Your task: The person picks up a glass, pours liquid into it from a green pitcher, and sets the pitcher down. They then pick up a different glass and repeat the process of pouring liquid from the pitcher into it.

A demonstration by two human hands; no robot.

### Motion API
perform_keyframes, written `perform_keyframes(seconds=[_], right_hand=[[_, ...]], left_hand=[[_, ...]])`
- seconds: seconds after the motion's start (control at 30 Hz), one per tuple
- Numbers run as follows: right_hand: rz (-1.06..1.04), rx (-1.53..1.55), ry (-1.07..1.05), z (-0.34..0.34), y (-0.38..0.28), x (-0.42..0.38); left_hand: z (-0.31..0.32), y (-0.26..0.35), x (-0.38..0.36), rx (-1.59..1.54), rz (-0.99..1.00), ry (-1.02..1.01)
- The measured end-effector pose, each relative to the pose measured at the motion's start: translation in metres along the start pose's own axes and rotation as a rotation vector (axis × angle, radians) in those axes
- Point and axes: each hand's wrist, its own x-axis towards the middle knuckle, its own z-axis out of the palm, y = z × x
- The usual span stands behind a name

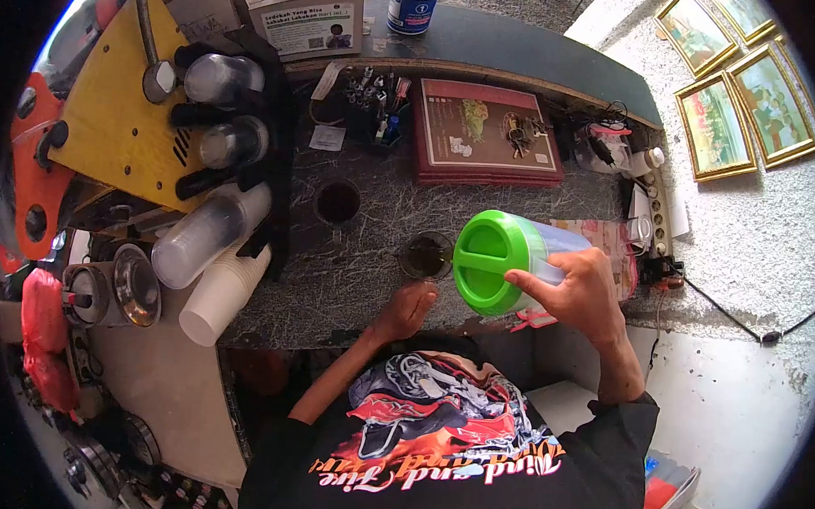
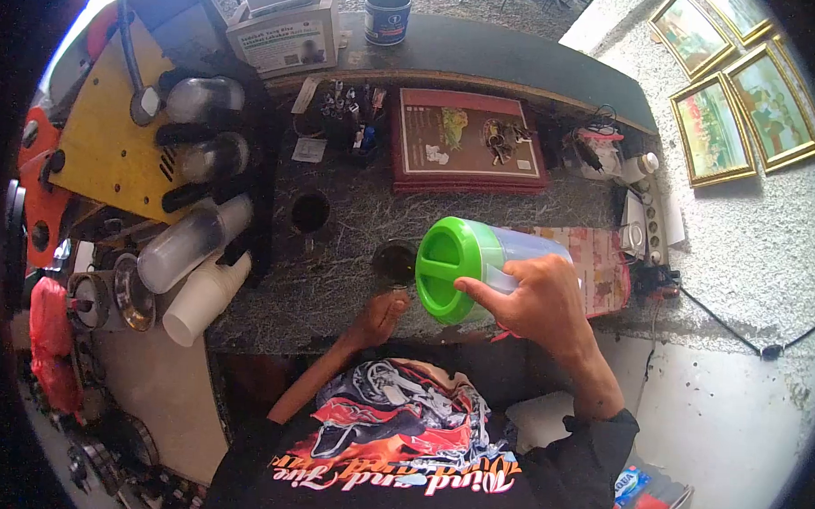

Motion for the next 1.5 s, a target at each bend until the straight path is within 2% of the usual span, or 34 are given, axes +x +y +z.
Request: perform_keyframes(seconds=[0.37, 0.43, 0.53, 0.77, 0.83, 1.07, 1.17, 1.23, 1.27, 1.33, 1.47, 1.5], right_hand=[[-0.008, 0.012, -0.001, -0.001, -0.002, 0.001], [-0.032, 0.024, 0.057, 0.002, -0.002, 0.001], [-0.026, 0.019, 0.055, 0.002, -0.003, 0.001], [-0.011, -0.008, 0.006, -0.004, -0.003, -0.001], [-0.006, 0.010, -0.004, -0.003, -0.003, -0.002], [-0.016, 0.025, 0.016, -0.001, 0.000, -0.003], [0.023, 0.044, 0.009, -0.001, 0.000, -0.004], [0.076, 0.169, 0.003, 0.001, 0.003, -0.007], [0.078, 0.171, 0.005, 0.001, 0.005, -0.008], [0.070, 0.259, 0.044, 0.003, 0.010, -0.011], [0.062, 0.325, 0.109, 0.016, 0.033, -0.019], [0.134, 0.418, 0.122, 0.018, 0.041, -0.023]], left_hand=[[0.000, -0.003, -0.002, -0.014, -0.056, -0.038], [0.002, -0.006, -0.002, 0.023, 0.031, 0.013], [0.001, -0.005, -0.004, 0.015, -0.048, -0.029], [0.002, -0.005, -0.003, 0.022, 0.004, 0.010], [0.002, -0.010, -0.004, 0.072, -0.021, -0.041], [0.003, -0.010, -0.005, 0.056, -0.046, -0.022], [0.003, -0.008, -0.005, 0.052, 0.013, 0.015], [0.001, 0.002, -0.004, 0.034, -0.126, -0.032], [0.003, -0.002, -0.004, 0.035, -0.127, -0.034], [0.005, -0.009, -0.003, 0.012, -0.031, 0.003], [0.007, -0.010, -0.003, 0.029, 0.032, 0.044], [0.008, -0.015, -0.005, 0.036, 0.033, 0.052]])
